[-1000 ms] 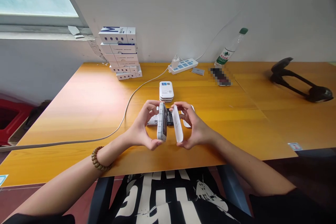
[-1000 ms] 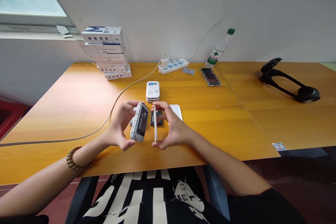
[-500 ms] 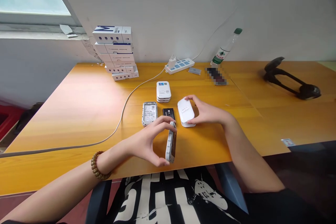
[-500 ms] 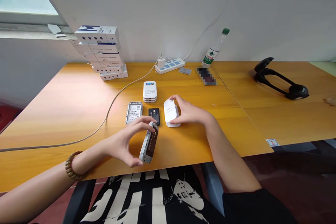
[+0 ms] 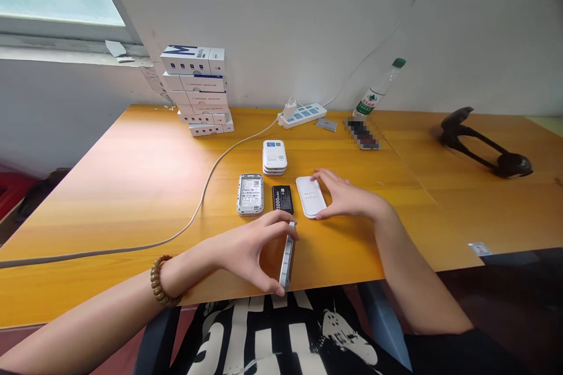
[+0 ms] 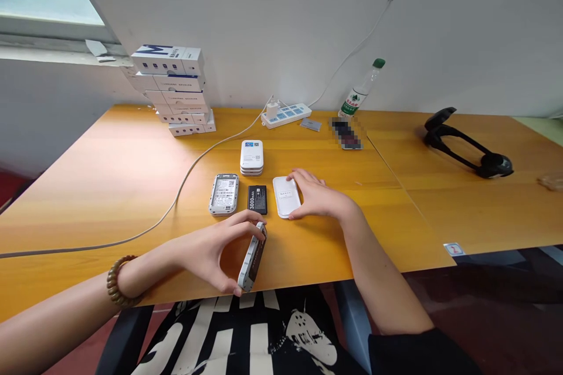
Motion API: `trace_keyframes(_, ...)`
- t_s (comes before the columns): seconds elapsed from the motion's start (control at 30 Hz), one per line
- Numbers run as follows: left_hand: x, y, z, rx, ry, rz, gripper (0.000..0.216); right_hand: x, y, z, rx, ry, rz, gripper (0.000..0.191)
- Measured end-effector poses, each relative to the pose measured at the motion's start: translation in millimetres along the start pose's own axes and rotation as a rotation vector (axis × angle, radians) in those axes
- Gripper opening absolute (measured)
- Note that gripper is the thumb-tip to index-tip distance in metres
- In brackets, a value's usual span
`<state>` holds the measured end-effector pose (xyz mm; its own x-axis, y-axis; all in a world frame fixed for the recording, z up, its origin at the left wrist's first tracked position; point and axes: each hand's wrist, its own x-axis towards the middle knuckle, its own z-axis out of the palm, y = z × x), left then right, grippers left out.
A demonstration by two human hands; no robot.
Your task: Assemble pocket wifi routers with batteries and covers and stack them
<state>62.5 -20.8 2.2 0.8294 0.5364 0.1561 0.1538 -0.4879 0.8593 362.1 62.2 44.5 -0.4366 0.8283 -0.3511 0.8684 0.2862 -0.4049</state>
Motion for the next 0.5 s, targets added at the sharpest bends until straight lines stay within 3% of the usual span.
trace_keyframes(0.13,-0.2,1.8,-0.4,0.032,0.001,-0.008,0.082,6.9,3.1,7.1,-0.013,-0.044,-0.077,0.119)
trace_keyframes(0.5,-0.9,6.2,1.4,0.146,0.021,0.029,0.084,2.5,-2.9,11.5,-0.030,-0.037,-0.020,0.121)
